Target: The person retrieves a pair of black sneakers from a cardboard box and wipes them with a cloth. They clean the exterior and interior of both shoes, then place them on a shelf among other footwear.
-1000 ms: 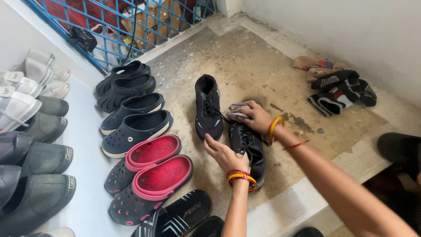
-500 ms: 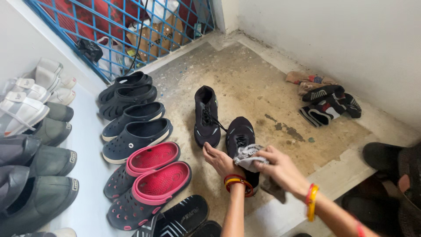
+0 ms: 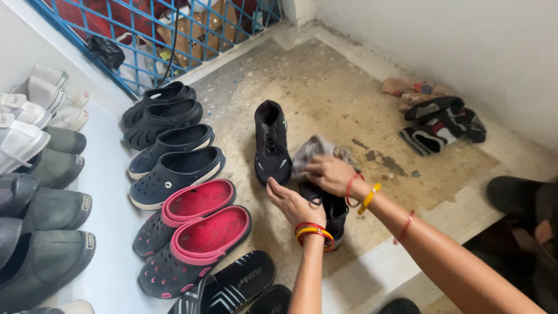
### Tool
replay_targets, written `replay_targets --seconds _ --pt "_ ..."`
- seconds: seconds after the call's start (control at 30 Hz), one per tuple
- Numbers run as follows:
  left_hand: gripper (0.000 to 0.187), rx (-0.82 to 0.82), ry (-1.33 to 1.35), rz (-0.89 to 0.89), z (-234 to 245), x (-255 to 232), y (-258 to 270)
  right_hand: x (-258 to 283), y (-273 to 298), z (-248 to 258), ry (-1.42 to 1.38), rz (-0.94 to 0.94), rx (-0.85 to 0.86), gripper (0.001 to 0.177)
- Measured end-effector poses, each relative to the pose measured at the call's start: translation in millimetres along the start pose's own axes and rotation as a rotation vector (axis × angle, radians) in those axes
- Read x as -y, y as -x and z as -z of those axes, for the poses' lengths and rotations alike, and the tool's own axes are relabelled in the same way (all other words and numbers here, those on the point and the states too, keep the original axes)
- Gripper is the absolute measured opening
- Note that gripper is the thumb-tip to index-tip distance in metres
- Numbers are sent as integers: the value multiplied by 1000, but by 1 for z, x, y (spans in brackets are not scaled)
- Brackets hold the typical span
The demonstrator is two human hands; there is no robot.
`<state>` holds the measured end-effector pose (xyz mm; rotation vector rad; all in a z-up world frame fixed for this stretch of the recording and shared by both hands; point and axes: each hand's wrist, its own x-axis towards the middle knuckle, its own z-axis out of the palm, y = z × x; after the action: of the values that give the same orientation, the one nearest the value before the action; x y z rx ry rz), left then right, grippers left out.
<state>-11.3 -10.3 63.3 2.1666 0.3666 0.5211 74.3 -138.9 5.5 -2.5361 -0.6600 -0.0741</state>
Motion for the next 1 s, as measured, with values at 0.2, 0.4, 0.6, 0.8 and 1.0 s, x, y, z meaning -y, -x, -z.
replay_targets --seconds 0.2,0.4,0.6,0.8,1.0 --pt "84 -177 196 -136 -15 31 4 36 96 49 -989 -265 -54 36" --pt "51 61 521 80 -55 78 11 24 152 95 -1604 -478 -544 42" --pt "42 97 482 38 -110 70 14 -3 88 79 -842 -320 -548 48" --pt "34 -50 473 246 -124 31 17 9 102 22 -492 -140 -422 48" --pt "37 181 1026 195 -105 48 6 88 219 -12 -760 -473 -483 55"
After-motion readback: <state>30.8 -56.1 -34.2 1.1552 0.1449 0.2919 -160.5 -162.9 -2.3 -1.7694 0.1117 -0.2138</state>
